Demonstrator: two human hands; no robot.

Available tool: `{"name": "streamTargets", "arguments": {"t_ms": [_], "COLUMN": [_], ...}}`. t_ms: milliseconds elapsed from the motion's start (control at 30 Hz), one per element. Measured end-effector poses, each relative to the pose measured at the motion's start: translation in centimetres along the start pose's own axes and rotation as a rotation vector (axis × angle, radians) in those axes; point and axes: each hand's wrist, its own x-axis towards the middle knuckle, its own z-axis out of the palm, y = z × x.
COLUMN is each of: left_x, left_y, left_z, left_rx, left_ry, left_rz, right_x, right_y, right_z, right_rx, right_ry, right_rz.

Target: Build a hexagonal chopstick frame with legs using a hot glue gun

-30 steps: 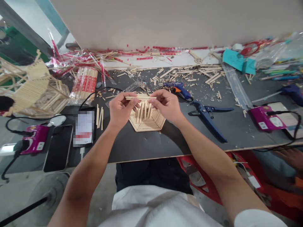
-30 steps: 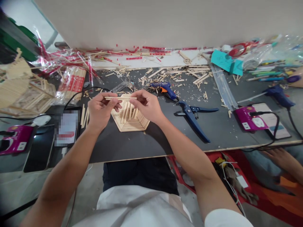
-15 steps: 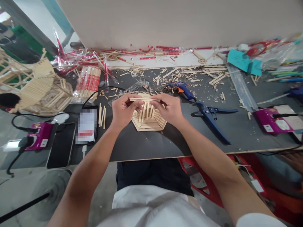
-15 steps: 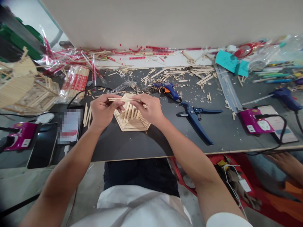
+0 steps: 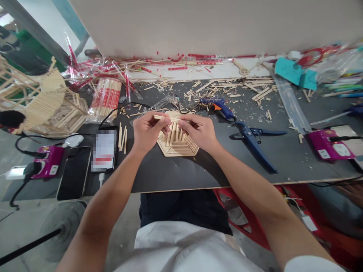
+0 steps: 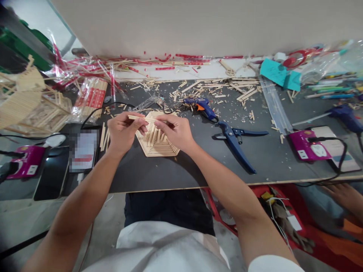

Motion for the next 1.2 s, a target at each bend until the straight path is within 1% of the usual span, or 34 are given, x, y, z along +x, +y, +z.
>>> {"name": "streamTargets", "arguments": {"t_ms": [100,267,367,433,567,700,800,933,1067,1133,1200], "left_x": [0.0,0.0,0.1,0.2,0.2,0.1,0.0,0.0,-0.1,-0.2,-0.3], "left_y": [-0.1,-0.5,-0.7,-0.7,-0.4,0.0,0.2,0.4,0.0,-0.2,-0.2], "left_z": [0.1,0.5,0.7,0.7,0.6,0.4,0.4,0.5,0.3,0.3,0.4], "left_rx": [-0.019,-0.171,-0.243,-0.271,-0.223,-0.138,-0.128,-0.123,-0.148,-0.156,-0.116], "left_ry": [0.003,0.035,0.036,0.017,-0.017,-0.010,0.001,0.005,-0.002,-0.023,-0.056], "left_rz": [-0.010,-0.070,-0.094,-0.088,-0.061,-0.016,-0.001,0.010,0.018,0.008,-0.021], "right_x": [0.0,0.0,0.0,-0.1,-0.4,-0.7,-0.8,-0.8,-0.9,-1.0,-1.1], "right_y": [0.1,0.5,0.7,0.8,0.7,0.6,0.5,0.2,0.2,0.3,0.4], "right_z": [0.1,0.6,1.0,1.0,1.0,1.0,1.0,1.0,1.3,1.6,1.9], "right_rx": [0.024,0.090,0.124,0.088,-0.026,-0.110,-0.138,-0.132,-0.094,-0.051,-0.006], "right_ry": [0.006,0.029,-0.009,-0.044,-0.063,-0.088,-0.087,-0.065,-0.032,-0.008,0.013], "right_rz": [0.006,0.058,0.071,0.052,-0.004,-0.030,-0.034,-0.046,-0.027,-0.014,0.001]}}
